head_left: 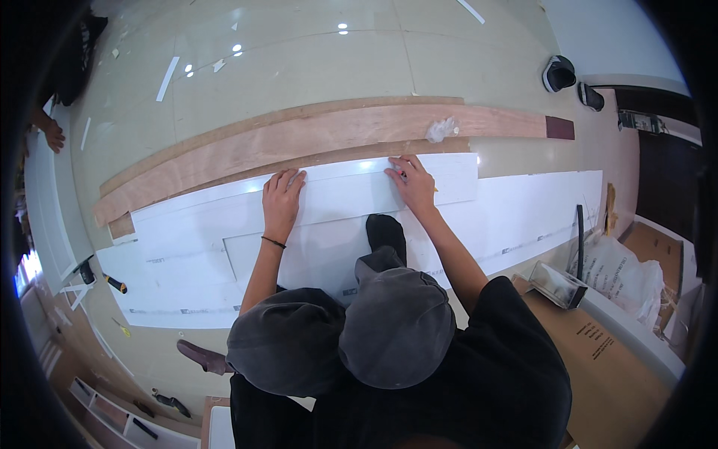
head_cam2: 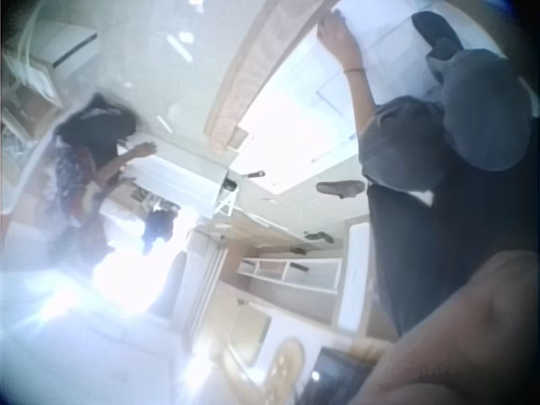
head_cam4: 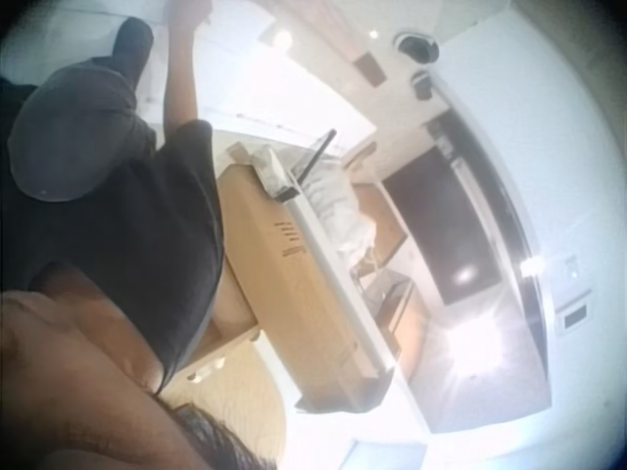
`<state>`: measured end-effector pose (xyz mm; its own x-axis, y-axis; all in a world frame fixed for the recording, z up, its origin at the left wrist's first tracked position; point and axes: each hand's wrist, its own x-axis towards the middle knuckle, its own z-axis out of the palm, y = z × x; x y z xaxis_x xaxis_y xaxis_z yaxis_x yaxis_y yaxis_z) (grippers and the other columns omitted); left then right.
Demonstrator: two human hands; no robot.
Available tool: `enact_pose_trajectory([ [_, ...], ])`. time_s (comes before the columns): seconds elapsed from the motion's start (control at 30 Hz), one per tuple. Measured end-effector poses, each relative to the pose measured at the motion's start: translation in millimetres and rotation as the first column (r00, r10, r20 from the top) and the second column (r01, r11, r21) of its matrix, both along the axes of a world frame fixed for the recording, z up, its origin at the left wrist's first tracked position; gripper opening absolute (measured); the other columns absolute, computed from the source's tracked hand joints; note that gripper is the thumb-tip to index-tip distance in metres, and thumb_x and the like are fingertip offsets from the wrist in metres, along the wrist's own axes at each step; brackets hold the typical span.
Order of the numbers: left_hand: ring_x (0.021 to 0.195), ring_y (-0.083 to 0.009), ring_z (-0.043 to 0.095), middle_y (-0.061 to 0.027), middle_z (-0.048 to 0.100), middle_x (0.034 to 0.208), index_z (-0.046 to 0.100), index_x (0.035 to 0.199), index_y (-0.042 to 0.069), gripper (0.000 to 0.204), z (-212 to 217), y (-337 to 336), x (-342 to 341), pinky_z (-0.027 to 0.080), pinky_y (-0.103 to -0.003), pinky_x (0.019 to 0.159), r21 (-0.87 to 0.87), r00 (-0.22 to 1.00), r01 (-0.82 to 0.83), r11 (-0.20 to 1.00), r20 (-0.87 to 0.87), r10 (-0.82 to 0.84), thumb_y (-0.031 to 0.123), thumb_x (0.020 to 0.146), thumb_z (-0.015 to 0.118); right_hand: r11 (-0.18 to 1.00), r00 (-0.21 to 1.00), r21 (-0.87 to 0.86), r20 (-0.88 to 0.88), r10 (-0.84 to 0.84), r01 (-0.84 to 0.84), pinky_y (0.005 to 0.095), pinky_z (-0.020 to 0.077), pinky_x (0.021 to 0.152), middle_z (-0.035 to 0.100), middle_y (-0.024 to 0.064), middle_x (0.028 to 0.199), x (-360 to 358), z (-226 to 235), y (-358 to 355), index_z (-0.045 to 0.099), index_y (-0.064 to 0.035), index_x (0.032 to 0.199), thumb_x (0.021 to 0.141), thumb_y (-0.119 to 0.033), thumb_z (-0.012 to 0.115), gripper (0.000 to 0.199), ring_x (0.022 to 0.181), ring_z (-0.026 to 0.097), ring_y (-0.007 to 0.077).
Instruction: The person cuts white plastic strips with scissors, marks them with a pencil, and aligns them on a large white panel. They then place a wooden strip along the panel and mark positions with a pencil, preparing components for furniture assembly.
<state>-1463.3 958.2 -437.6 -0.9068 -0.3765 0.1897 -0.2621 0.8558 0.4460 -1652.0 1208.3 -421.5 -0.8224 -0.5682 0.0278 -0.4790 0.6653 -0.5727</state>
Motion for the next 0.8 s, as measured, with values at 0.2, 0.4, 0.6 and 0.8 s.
enact_pose_trajectory([
  [0.2, 0.117, -0.0277, 0.059, -0.0064, 0.066, 0.120, 0.071, 0.110, 0.008, 0.025, -3.4, 3.6, 4.3, 0.049, -0.041, 0.099, -0.013, 0.999, 0.000, 1.000, -0.039, -0.001, 0.005, 0.087, 0.061, 1.000, 1.000, 0.021, 0.003, -0.017, 0.017, 0.0313, 0.0557, 0.064, 0.067, 0.0036, 0.105, 0.6, -2.3, -0.6, 0.074, -0.0146, 0.105, 0.082, -0.029, 0.077, 0.027, 0.073, 0.070, 0.0184],
  [0.4, 0.119, -0.0293, 0.059, -0.0087, 0.065, 0.121, 0.070, 0.112, 0.005, 0.030, -3.6, 4.7, 6.7, 0.048, -0.042, 0.104, -0.018, 0.999, 0.007, 1.000, -0.037, -0.008, 0.000, 0.085, 0.058, 1.000, 1.000, 0.000, -0.006, -0.030, 0.030, 0.0319, 0.0551, 0.063, 0.066, 0.0021, 0.103, 1.6, -2.9, -1.7, 0.073, -0.0143, 0.105, 0.082, -0.029, 0.076, 0.027, 0.074, 0.070, 0.0173],
  [0.6, 0.119, -0.0293, 0.058, -0.0087, 0.065, 0.122, 0.070, 0.113, 0.005, 0.032, -5.3, 6.4, 6.6, 0.049, -0.042, 0.103, -0.013, 1.000, -0.008, 1.000, -0.023, 0.007, 0.000, 0.084, 0.058, 0.997, 0.996, -0.005, 0.046, -0.071, 0.071, 0.0313, 0.0557, 0.066, 0.068, 0.0028, 0.103, 1.7, -0.1, -2.7, 0.071, -0.0108, 0.101, 0.080, -0.027, 0.079, 0.027, 0.078, 0.070, 0.0199],
  [0.8, 0.119, -0.0301, 0.058, -0.0093, 0.064, 0.121, 0.069, 0.113, 0.004, 0.034, -4.1, 6.6, 7.4, 0.049, -0.041, 0.103, 0.018, 0.999, -0.005, 1.000, -0.037, 0.006, -0.002, 0.082, 0.057, 0.998, 0.998, 0.014, 0.012, -0.055, 0.055, 0.0310, 0.0556, 0.064, 0.068, 0.0011, 0.101, 1.6, -1.6, -3.0, 0.072, -0.0123, 0.101, 0.080, -0.028, 0.078, 0.027, 0.077, 0.070, 0.0180],
])
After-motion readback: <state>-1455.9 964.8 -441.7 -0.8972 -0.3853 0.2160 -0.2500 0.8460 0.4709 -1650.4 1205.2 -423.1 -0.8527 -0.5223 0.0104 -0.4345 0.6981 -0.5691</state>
